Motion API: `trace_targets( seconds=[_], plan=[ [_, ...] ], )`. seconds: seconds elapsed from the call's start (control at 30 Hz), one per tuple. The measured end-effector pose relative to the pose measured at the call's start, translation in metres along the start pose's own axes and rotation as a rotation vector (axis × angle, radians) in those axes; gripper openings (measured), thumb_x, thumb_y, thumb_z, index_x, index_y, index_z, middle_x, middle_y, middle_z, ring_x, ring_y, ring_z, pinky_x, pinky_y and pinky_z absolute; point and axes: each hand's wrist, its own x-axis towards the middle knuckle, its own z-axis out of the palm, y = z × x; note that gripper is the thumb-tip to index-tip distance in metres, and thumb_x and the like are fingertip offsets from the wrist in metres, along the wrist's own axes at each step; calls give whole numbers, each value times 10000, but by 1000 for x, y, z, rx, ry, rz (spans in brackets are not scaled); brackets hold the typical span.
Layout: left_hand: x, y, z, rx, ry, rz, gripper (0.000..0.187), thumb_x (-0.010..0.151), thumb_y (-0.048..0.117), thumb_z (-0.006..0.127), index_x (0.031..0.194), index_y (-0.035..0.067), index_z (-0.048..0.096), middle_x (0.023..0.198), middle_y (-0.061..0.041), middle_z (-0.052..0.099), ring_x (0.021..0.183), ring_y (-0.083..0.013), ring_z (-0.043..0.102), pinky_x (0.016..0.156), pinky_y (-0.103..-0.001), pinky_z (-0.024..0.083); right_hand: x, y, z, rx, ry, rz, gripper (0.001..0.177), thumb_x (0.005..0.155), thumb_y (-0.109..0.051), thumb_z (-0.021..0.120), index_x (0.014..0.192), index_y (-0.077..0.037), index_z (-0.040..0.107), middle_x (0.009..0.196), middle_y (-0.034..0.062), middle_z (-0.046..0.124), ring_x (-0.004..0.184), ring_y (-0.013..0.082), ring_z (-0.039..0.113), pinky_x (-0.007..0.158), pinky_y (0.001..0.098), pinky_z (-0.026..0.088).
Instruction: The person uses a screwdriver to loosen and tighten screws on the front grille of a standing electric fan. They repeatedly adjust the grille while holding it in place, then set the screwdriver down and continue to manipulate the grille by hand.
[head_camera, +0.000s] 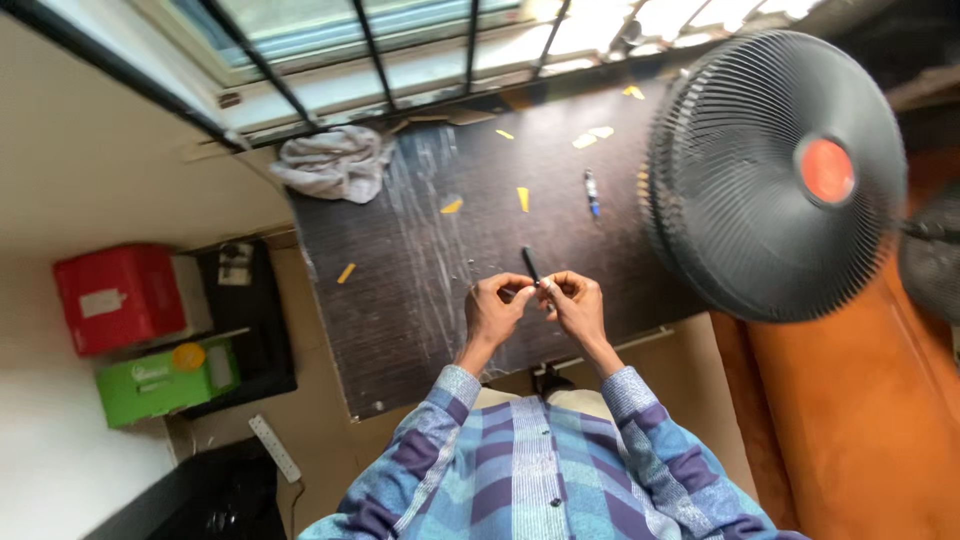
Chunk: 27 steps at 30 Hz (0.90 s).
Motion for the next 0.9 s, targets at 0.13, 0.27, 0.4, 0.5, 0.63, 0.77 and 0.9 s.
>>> trace_targets(
  seconds=[0.13, 0.27, 0.4, 0.5, 0.63, 0.77, 0.9],
  plan=[
    [-11, 23, 40, -29, -110, -48, 177, 853, 239, 777, 976, 114, 800, 762, -37, 783, 651, -122, 737, 622, -288, 574, -23, -5, -44, 38, 111, -78, 201, 935, -199, 729, 914, -1, 752, 832, 70, 780, 721, 101, 752, 539, 211, 575],
    [-30, 38, 78, 35, -124, 72, 166, 848, 211, 777, 973, 106, 811, 783, -36, 788, 671, -114, 737, 636, -273, 568, -45, -2, -88, 174, 152, -72, 169, 913, -137, 756, 873, 26, 746, 798, 87, 766, 678, 124, 724, 498, 216, 528],
    [-58, 46, 124, -16, -146, 141, 169, 860, 211, 779, 978, 94, 808, 792, -41, 789, 690, -109, 732, 649, -268, 573, -71, 13, -136, 328, 97, -100, 113, 882, -59, 775, 901, 43, 730, 780, 103, 747, 638, 141, 702, 483, 223, 513],
    [-84, 55, 162, -42, -139, 141, 168, 869, 199, 784, 979, 77, 814, 783, -56, 790, 683, -119, 717, 651, -279, 565, -88, 24, -173, 428, 53, -90, 117, 859, -30, 755, 962, 16, 725, 797, 93, 747, 633, 135, 705, 481, 221, 525],
    [-121, 67, 200, -122, -77, 189, 174, 850, 164, 773, 980, 49, 786, 808, -43, 797, 730, -91, 744, 701, -257, 594, -106, 37, -211, 464, 15, -64, 166, 856, -40, 744, 1019, -12, 751, 821, 85, 762, 643, 126, 701, 506, 219, 545],
    [-145, 77, 207, -56, -50, 178, 164, 855, 154, 767, 970, 40, 797, 784, -44, 792, 697, -92, 738, 671, -258, 584, -119, 48, -224, 516, -72, -35, 136, 906, -97, 762, 968, 24, 749, 806, 98, 750, 661, 147, 710, 505, 228, 532],
    [-157, 81, 204, -105, -14, 140, 146, 878, 136, 757, 967, 31, 803, 764, -45, 790, 684, -86, 724, 655, -253, 579, -121, 51, -222, 528, -145, 16, 176, 914, -168, 751, 954, 3, 748, 783, 67, 743, 645, 120, 695, 489, 210, 516]
  ],
)
